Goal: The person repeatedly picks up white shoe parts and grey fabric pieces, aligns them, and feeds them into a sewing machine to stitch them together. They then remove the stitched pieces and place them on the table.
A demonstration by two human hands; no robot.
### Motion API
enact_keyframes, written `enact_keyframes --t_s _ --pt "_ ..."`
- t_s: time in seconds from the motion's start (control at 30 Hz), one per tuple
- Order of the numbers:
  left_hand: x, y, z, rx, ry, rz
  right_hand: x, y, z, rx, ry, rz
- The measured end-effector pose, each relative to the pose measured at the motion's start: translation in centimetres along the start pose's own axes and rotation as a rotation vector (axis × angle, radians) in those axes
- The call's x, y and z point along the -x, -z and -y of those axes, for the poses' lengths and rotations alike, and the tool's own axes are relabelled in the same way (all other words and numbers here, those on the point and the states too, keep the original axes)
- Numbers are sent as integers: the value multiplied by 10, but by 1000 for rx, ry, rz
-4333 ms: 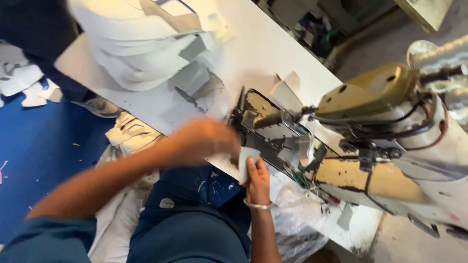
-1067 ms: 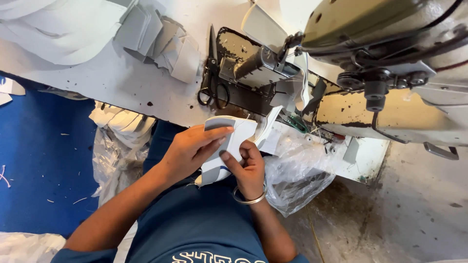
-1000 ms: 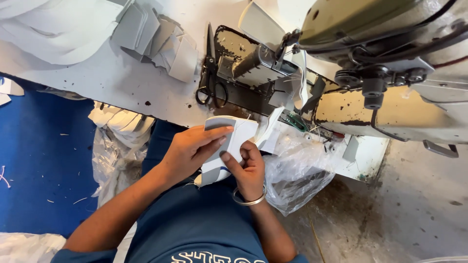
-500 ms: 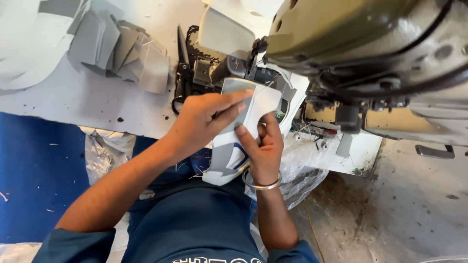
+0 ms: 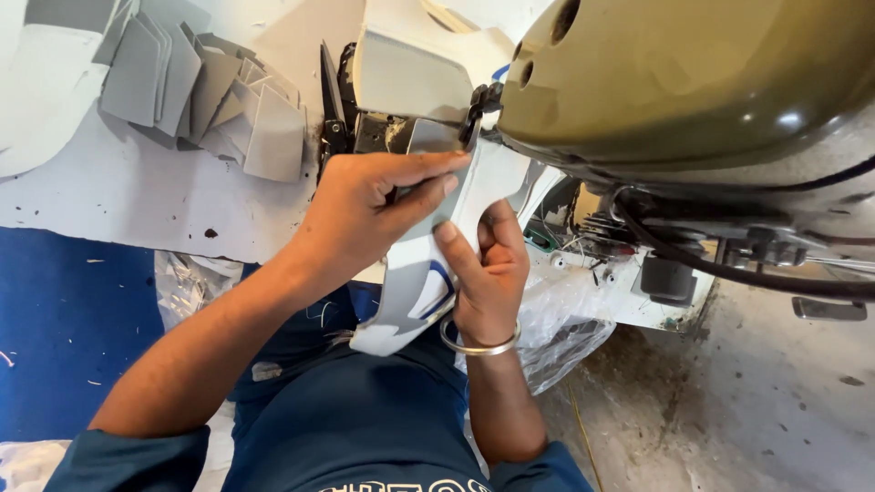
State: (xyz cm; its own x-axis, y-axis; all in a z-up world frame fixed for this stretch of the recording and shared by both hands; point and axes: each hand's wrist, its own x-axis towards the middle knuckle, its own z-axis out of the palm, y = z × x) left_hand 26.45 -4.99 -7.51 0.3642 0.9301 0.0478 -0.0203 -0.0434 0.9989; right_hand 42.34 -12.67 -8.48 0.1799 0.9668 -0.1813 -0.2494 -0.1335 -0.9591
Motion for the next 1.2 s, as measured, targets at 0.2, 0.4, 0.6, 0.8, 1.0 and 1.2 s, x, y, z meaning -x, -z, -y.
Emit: enact_keyframes --t_s 0.2,0.4,0.6,0.8,1.0,1.2 --pt "2 0 -1 -128 10 -63 -12 20 -29 -60 57 -56" --pt "8 7 -3 -35 49 -21 -16 28 -16 31 121 21" --pt "-4 13 5 -65 -39 -2 -1 37 -37 121 120 -33" --pt "-30 24 22 -225 -146 -6 -8 20 -19 178 169 -97" --pt "-65 28 54 28 -305 312 -19 18 0 225 147 -114" --pt "-65 22 64 471 -180 390 -41 35 10 281 131 -33"
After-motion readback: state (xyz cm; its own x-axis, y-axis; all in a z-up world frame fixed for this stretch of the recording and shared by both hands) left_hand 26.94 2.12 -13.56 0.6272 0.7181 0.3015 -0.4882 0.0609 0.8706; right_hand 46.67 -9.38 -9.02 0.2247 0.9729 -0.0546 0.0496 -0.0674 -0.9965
